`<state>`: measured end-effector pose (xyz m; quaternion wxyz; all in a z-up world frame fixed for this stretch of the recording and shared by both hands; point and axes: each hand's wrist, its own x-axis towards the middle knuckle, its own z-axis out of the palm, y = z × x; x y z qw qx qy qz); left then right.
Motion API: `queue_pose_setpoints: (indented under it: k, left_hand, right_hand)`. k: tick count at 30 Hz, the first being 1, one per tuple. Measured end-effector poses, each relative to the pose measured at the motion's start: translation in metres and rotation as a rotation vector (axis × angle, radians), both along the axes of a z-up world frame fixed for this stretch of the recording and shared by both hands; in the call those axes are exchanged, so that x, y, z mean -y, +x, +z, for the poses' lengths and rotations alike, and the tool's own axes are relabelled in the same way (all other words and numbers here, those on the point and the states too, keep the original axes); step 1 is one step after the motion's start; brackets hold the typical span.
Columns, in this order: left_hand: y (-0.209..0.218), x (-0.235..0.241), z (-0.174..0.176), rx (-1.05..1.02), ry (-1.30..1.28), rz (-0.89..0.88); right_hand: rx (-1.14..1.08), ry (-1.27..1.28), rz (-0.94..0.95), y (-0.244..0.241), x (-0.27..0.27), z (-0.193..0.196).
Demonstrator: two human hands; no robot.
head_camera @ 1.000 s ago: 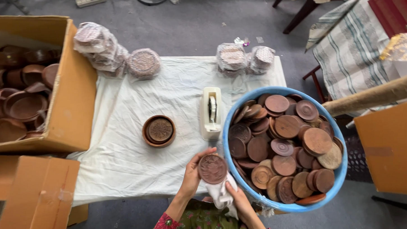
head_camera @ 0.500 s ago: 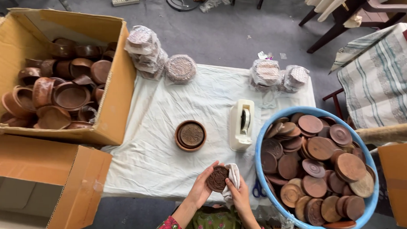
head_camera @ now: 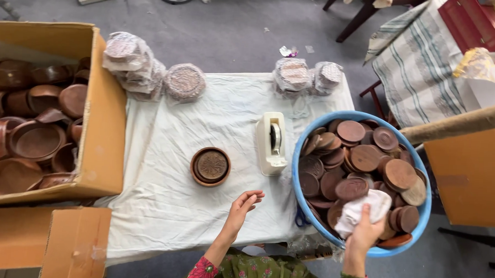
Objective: The person wipes the inside and outside of a small wooden bowl with a white cloth. They then pick up several small, round wooden discs from a blue basin, wipe each one with the cloth, and place them into the bowl.
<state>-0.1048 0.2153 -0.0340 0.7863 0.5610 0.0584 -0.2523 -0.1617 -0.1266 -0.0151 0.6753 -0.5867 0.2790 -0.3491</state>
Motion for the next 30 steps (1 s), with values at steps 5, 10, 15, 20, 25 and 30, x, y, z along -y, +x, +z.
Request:
queue_pose_setpoints:
  k: [5, 10, 15, 20, 25, 30]
  left_hand:
    - [0.016, 0.046, 0.027, 0.249, 0.074, -0.042]
    - [0.020, 0.125, 0.049, 0.517, 0.073, -0.137]
    - [0.008, 0.244, 0.059, 1.226, 0.236, -0.541]
    - [0.023, 0.290, 0.028, 1.686, 0.571, -0.720]
    - [0.073, 0.293, 0.028, 1.767, 0.771, -0.701]
    - [0.136, 0.238, 0.038, 1.626, 0.993, -0.433]
  right_hand:
    - [0.131, -0.063, -0.124, -0.034, 0.032, 0.013]
    - [0.096, -0.041, -0.204, -0.056, 0.043, 0.035]
    - [0.139, 0.015, -0.268, -0.072, 0.067, 0.031]
    - [0.150, 0.004, -0.277, -0.089, 0.091, 0.026]
    - [0.101, 0.035, -0.279, -0.102, 0.110, 0.030]
    - [0.064, 0.058, -0.251, -0.104, 0.120, 0.021]
